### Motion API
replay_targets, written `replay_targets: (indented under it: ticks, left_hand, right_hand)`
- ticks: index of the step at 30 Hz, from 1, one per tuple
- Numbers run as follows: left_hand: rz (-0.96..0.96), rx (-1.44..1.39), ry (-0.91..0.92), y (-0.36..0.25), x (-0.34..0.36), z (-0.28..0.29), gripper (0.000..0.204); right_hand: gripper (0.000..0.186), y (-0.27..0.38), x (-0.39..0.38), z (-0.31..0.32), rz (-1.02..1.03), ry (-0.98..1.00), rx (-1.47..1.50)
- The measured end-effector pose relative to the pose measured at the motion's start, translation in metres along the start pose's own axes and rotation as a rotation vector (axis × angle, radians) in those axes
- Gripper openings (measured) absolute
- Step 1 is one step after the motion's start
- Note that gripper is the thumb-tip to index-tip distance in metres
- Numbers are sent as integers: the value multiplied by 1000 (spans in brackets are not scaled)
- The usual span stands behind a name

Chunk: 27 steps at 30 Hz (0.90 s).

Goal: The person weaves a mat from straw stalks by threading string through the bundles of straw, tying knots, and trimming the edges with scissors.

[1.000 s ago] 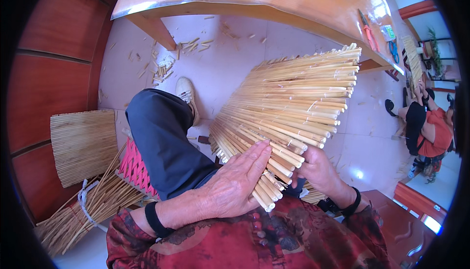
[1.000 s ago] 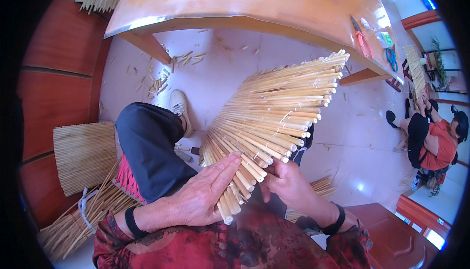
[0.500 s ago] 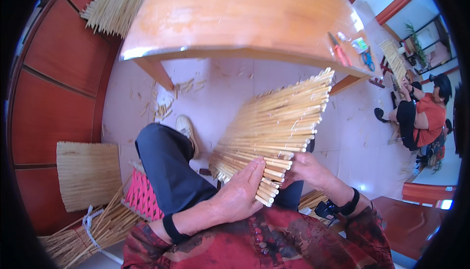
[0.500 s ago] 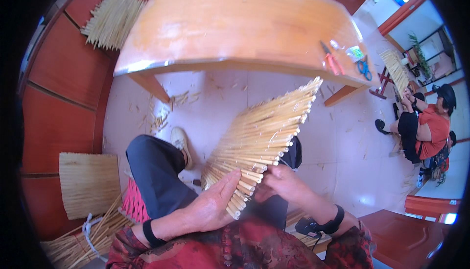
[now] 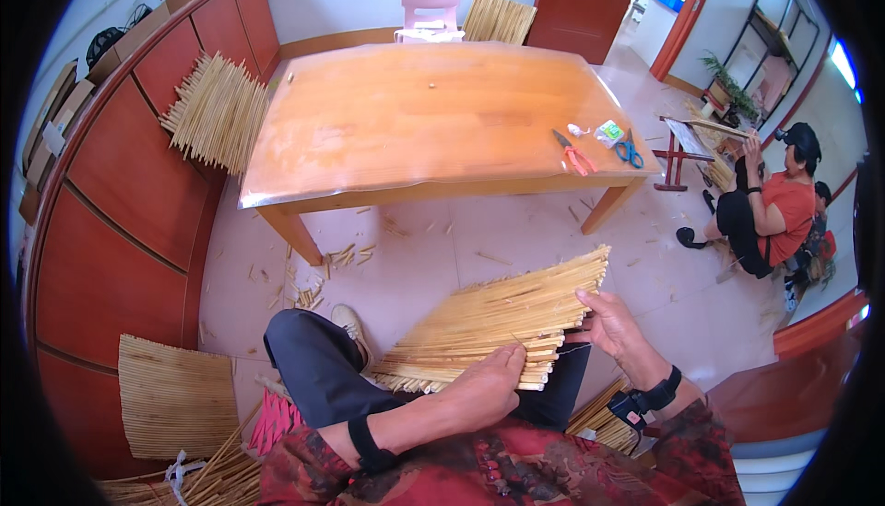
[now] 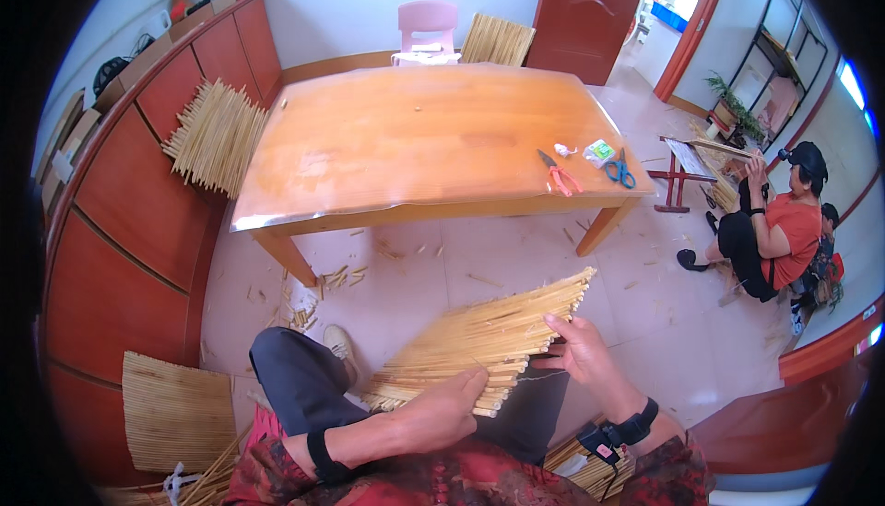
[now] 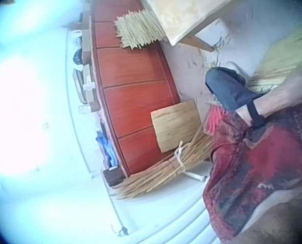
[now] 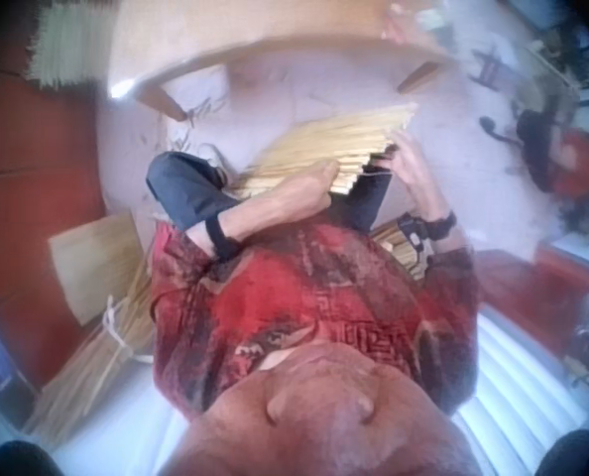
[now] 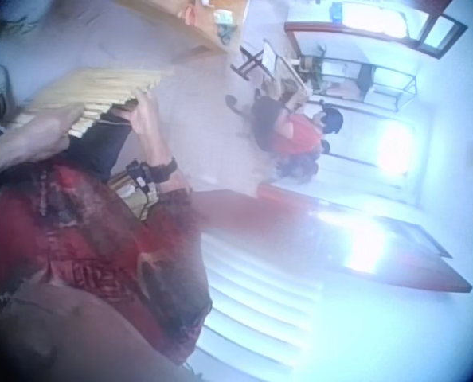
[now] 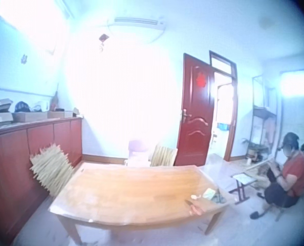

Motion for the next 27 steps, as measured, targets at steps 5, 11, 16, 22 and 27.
replay_targets:
  ticks: [5,11,16,22,27]
  left_hand:
    - [-278,71,-2,-15,9,-1,39]
    - [-559,235,126,-41,33,-11,57]
    - [-871,325,60,-57,45,-10,58]
    - [-1003,326,1,-79,53,-11,58]
    - [-1080,333,-26,-101,38,-18,66]
  right_hand:
    - [35,10,-47,8,199,-38,115]
    - [37,10,-117,36,597,-321,167]
    - [37,12,-175,24,898,-616,183]
    - [38,19,-235,-18,1190,-748,156]
    - [47,10,-263,-20,1259,-825,-6]
Point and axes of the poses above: each hand's wrist, its own x-axis towards the middle knuckle, its own z-axis out of the back of the hand, y = z × x, the point moved 4 cm from there along x, towards the middle knuckle, and after that the axes turned 11 degrees about -z, right-handed, at the moved point
